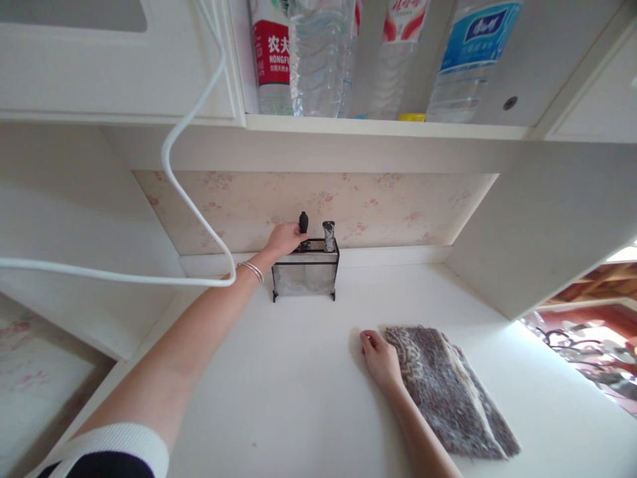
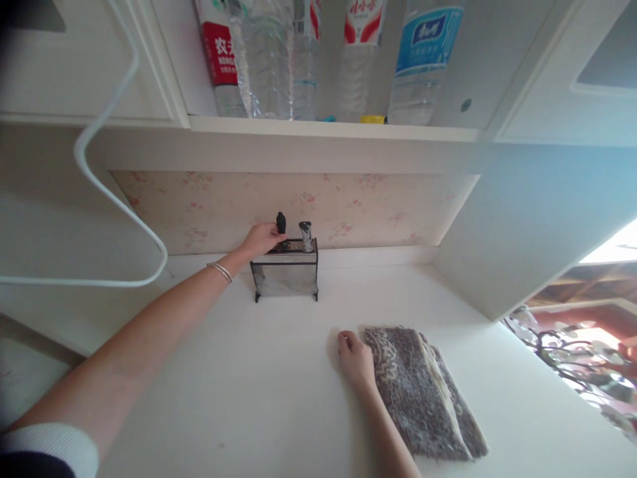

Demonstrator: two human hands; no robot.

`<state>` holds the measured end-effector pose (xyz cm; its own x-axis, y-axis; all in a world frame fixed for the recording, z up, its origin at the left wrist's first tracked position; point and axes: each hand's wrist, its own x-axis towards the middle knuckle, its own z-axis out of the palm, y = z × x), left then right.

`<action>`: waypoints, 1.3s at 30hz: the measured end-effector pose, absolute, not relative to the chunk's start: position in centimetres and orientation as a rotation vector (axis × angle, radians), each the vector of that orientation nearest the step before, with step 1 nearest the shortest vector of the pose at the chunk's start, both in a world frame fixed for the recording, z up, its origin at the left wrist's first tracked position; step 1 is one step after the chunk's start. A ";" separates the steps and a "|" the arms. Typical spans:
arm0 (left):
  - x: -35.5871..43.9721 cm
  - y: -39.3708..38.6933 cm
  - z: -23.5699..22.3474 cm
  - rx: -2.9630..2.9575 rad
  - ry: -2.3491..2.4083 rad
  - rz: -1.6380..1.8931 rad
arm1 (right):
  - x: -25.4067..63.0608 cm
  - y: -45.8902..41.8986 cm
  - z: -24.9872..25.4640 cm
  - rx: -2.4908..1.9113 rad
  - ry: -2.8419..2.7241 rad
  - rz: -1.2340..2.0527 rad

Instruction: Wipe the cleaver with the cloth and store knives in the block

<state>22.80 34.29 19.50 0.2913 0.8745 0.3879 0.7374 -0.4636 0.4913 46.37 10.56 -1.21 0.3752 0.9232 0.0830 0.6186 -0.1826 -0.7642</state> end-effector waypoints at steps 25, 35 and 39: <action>18.5 31.7 15.9 1.826 1.452 1.399 | 46.0 11.1 0.1 -1.742 -1.167 0.836; 15.4 28.6 10.0 1.466 1.372 1.265 | 44.1 21.1 9.8 -1.490 -1.077 0.987; 16.4 27.6 10.0 1.513 1.317 1.171 | 43.2 23.8 12.8 -1.453 -1.085 1.071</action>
<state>16.36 27.58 9.99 0.0310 0.9898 0.1388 0.2539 -0.1421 0.9567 43.18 23.78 12.79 0.2086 0.9741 -0.0870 0.0992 -0.1096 -0.9890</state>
